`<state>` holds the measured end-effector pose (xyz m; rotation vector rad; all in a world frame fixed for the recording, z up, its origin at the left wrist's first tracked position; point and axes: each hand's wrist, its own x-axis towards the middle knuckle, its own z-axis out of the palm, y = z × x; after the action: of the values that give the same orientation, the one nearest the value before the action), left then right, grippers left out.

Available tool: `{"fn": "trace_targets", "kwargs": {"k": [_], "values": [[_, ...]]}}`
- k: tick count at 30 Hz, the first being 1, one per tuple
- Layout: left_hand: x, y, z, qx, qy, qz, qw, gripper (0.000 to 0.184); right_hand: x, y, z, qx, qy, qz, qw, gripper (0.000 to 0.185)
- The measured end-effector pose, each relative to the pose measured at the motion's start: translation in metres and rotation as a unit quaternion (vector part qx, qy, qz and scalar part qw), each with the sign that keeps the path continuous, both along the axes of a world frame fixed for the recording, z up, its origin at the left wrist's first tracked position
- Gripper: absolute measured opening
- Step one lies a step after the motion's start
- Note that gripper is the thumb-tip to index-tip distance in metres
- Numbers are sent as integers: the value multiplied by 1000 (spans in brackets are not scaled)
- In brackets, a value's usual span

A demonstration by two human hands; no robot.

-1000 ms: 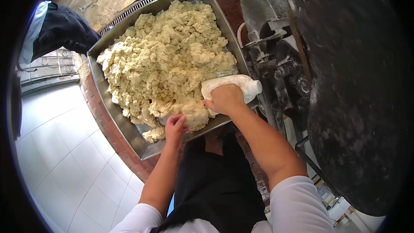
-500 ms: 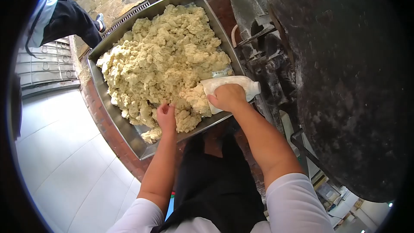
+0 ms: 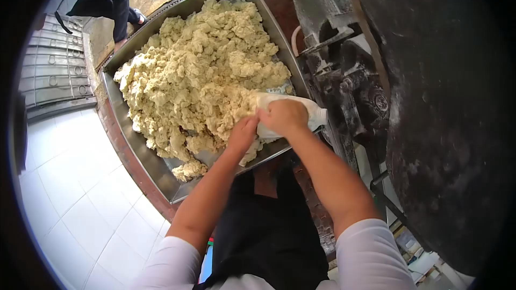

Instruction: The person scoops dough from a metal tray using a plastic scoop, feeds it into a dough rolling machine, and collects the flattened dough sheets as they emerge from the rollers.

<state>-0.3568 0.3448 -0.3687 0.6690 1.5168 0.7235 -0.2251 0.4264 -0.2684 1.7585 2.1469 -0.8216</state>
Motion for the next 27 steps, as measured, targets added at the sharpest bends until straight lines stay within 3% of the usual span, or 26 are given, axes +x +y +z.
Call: {"fn": "trace_targets", "kwargs": {"k": [4,7,9,11,13,15,18,21,25,27], "values": [[5,17,5,8,-56,-55,997,37,5,0,-1,14,-3,-40,999,54],[-37,9,56,43,90,-163,982,33,9,-10,7,-10,-20,-12,1000,55],[-66,-6,38,72,202,34,976,37,10,-11,10,-16,-10,2,1000,55],[-69,-16,27,-83,65,215,971,41,10,-14,13,-17,9,27,999,55],[-68,-10,17,-145,-18,295,944,46,10,-27,17,-16,30,67,997,55],[-47,-6,1,-134,-38,282,949,53,11,-35,13,2,31,91,995,53],[-15,-2,-4,-63,131,115,983,58,7,-27,0,22,36,23,999,53],[25,-7,-15,4,189,110,976,61,14,-13,-10,55,44,7,997,54],[9,4,-24,-7,124,8,992,57,9,-13,-8,43,42,-27,998,55],[1,3,-10,-45,52,25,997,56,8,-14,4,14,31,-25,999,56]]}}
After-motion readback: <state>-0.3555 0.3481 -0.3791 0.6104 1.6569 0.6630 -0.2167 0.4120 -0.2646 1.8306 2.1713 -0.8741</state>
